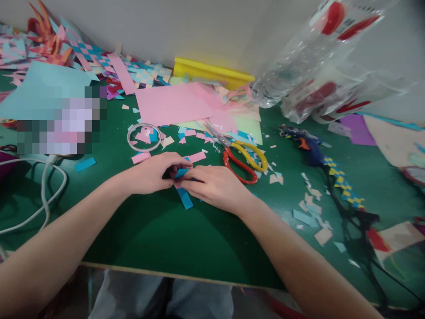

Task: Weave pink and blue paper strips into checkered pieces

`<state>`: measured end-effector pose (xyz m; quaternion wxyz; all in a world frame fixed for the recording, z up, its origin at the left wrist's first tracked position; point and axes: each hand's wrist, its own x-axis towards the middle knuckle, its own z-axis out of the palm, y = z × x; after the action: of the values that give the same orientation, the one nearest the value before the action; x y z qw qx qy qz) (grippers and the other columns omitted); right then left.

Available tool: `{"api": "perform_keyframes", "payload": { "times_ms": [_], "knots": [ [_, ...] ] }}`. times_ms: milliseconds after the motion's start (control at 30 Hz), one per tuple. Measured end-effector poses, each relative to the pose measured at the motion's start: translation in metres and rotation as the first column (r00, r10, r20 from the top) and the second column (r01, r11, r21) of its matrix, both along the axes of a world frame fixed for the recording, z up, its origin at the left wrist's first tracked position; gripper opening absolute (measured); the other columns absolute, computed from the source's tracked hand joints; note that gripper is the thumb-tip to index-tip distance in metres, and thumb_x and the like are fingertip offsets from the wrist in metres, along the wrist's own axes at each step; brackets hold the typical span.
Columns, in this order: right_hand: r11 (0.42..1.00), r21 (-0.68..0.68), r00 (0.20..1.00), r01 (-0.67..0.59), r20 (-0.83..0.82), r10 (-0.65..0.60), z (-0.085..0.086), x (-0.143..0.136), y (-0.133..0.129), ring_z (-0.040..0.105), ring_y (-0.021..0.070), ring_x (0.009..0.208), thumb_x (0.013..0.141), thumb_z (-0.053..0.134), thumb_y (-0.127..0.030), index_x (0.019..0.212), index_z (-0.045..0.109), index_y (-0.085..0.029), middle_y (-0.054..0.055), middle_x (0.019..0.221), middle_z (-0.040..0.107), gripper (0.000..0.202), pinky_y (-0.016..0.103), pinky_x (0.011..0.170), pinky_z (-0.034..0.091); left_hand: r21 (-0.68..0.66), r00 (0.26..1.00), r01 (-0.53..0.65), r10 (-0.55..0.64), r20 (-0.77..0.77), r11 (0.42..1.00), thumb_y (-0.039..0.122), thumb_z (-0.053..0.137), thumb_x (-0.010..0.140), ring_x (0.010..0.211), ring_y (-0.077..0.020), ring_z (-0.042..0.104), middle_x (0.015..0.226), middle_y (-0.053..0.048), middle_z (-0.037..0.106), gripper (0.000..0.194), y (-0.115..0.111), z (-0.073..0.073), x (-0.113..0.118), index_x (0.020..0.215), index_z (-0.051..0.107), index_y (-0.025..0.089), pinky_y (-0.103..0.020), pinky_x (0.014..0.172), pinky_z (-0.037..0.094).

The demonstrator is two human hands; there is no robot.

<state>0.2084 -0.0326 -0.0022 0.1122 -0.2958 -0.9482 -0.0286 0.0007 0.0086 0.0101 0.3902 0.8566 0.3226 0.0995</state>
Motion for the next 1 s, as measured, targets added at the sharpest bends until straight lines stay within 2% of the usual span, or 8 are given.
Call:
{"api": "perform_keyframes", "payload": {
  "times_ms": [133,333,567,767,1000],
  "knots": [
    [0.999,-0.044,0.999,0.013,-0.037,-0.015,-0.001,0.0,-0.001,0.064,0.0149,0.087,0.098,0.039,-0.029,0.101,0.069,-0.021,0.002,0.099,0.071,0.031,0.027,0.06,0.042,0.006,1.0,0.003,-0.003,0.014,1.0,0.014,0.056,0.078,0.106,-0.0189,0.054,0.117,-0.007,0.057,0.045,0.0,0.0,0.0,0.122,0.052,0.021,-0.033,0.091,0.043],
    [0.997,-0.079,0.986,-0.008,-0.167,-0.006,-0.006,0.002,-0.001,0.066,0.0155,0.089,0.094,0.046,-0.027,0.093,0.07,-0.019,0.002,0.096,0.072,0.025,0.027,0.067,0.047,-0.001,1.0,0.005,-0.005,-0.002,1.0,0.017,0.055,0.08,0.105,-0.0194,0.053,0.116,-0.009,0.056,0.044,-0.001,0.001,0.001,0.124,0.051,0.016,-0.033,0.09,0.043],
    [0.986,-0.152,0.956,0.069,-0.272,-0.109,-0.006,-0.003,-0.002,0.065,0.014,0.083,0.091,0.05,-0.026,0.084,0.07,-0.02,0.002,0.09,0.072,0.022,0.027,0.072,0.048,0.005,1.0,-0.007,0.007,-0.001,1.0,0.016,0.056,0.078,0.104,-0.019,0.055,0.115,-0.007,0.057,0.045,-0.001,0.001,0.001,0.123,0.052,0.019,-0.033,0.089,0.044],
    [0.967,-0.228,0.951,0.117,-0.255,-0.175,-0.007,-0.008,-0.004,0.066,0.0139,0.084,0.09,0.052,-0.026,0.086,0.071,-0.02,0.001,0.088,0.072,0.02,0.026,0.071,0.046,0.019,1.0,0.009,-0.009,0.003,1.0,0.016,0.056,0.078,0.103,-0.0188,0.055,0.114,-0.008,0.057,0.045,-0.001,0.0,0.0,0.123,0.052,0.018,-0.033,0.089,0.044],
    [0.965,-0.224,0.965,0.134,-0.194,-0.179,-0.003,-0.013,-0.007,0.064,0.0131,0.083,0.092,0.051,-0.028,0.09,0.071,-0.021,0.001,0.09,0.07,0.021,0.026,0.066,0.042,0.028,1.0,0.007,-0.008,0.022,1.0,0.01,0.054,0.075,0.107,-0.0188,0.054,0.115,-0.007,0.058,0.045,-0.001,-0.002,0.0,0.12,0.053,0.02,-0.033,0.092,0.043]
  ]
}}
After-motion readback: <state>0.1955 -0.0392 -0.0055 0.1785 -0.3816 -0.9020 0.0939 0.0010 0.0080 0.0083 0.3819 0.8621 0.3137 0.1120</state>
